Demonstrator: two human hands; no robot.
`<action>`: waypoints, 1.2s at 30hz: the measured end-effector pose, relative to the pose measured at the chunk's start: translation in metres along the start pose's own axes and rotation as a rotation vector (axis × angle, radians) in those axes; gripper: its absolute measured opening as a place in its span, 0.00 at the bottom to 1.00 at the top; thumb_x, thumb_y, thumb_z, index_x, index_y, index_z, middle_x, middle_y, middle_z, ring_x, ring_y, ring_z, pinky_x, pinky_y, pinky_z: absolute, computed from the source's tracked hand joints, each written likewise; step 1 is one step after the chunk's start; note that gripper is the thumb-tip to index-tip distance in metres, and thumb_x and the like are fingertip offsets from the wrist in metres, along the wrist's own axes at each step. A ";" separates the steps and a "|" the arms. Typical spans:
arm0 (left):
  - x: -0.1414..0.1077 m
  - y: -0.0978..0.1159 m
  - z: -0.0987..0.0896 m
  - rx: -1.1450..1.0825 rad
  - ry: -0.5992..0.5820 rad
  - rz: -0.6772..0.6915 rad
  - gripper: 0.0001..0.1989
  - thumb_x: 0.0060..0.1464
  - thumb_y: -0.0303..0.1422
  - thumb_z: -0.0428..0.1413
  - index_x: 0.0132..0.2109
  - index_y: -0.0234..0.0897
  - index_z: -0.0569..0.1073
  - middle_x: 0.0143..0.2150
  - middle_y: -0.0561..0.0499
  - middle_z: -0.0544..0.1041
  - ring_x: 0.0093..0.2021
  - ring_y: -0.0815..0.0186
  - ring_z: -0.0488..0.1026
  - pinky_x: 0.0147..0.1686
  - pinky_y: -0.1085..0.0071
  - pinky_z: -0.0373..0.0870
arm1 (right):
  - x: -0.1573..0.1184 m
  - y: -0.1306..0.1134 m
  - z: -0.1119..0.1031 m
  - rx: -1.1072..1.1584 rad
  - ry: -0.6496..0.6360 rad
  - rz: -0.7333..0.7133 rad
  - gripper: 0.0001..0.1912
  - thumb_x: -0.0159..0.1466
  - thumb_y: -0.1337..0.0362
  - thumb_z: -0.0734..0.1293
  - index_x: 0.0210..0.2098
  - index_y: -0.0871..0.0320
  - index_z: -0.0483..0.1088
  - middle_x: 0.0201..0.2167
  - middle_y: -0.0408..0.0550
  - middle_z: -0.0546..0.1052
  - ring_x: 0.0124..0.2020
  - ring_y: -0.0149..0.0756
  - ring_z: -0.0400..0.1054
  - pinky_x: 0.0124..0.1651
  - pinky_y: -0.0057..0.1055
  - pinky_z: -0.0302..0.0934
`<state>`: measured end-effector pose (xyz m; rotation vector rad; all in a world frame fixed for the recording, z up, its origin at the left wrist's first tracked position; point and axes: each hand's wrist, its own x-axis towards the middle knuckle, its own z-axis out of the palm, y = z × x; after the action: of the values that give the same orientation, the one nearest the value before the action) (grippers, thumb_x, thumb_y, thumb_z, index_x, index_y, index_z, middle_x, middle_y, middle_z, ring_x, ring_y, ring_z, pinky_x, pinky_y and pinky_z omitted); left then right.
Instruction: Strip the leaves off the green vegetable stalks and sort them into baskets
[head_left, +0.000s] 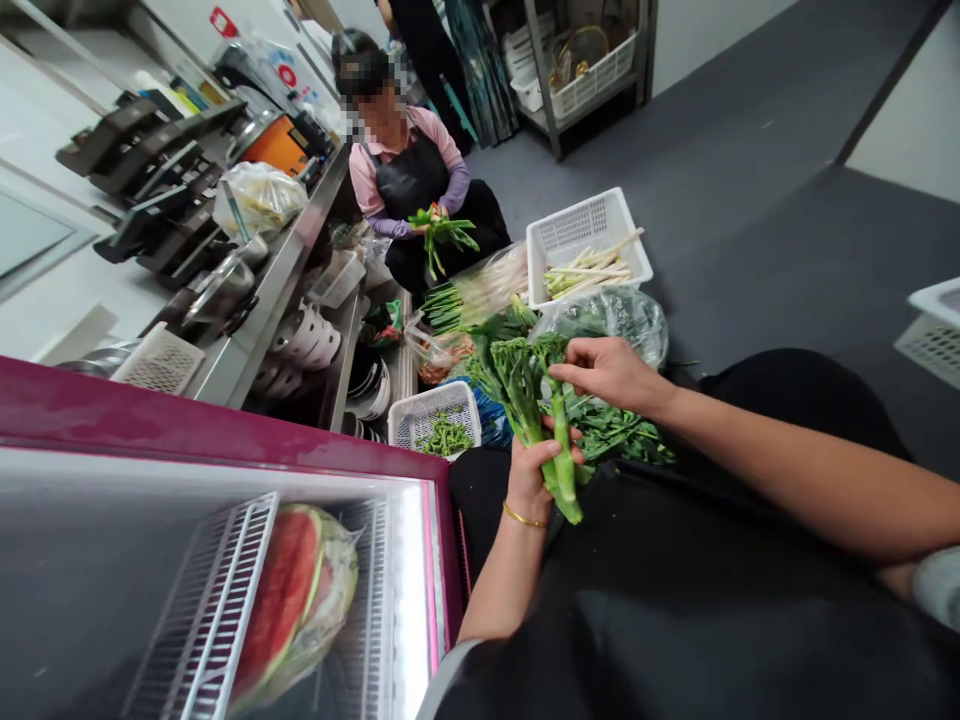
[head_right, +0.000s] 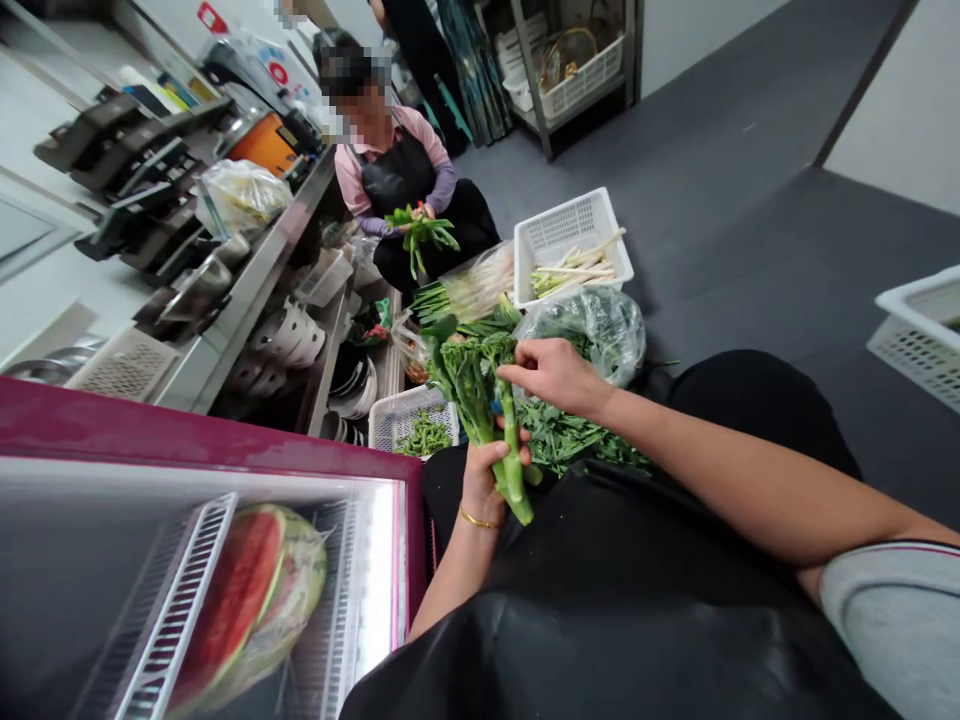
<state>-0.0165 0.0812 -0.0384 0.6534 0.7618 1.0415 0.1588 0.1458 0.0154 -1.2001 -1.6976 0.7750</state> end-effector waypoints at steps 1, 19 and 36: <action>-0.002 -0.001 0.002 -0.008 0.020 0.000 0.17 0.38 0.29 0.61 0.39 0.34 0.68 0.31 0.46 0.78 0.22 0.65 0.74 0.21 0.74 0.66 | -0.002 0.000 0.003 -0.063 0.074 -0.099 0.17 0.62 0.56 0.63 0.21 0.58 0.64 0.17 0.42 0.68 0.20 0.28 0.59 0.26 0.27 0.54; -0.005 -0.002 0.012 0.413 0.220 0.150 0.22 0.33 0.30 0.68 0.38 0.34 0.71 0.31 0.52 0.75 0.29 0.68 0.72 0.31 0.73 0.67 | -0.010 0.040 0.012 0.334 -0.238 0.322 0.16 0.59 0.50 0.65 0.29 0.58 0.66 0.15 0.39 0.68 0.14 0.29 0.61 0.19 0.26 0.55; -0.006 -0.005 0.002 -0.194 0.014 -0.182 0.16 0.33 0.36 0.60 0.33 0.32 0.71 0.26 0.47 0.73 0.21 0.70 0.67 0.21 0.73 0.60 | -0.022 0.034 0.006 0.888 -0.175 0.567 0.19 0.48 0.54 0.73 0.32 0.60 0.68 0.17 0.41 0.69 0.18 0.30 0.64 0.17 0.25 0.55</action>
<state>-0.0142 0.0741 -0.0399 0.4029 0.7079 0.9396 0.1691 0.1364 -0.0230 -0.9597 -0.9009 1.7825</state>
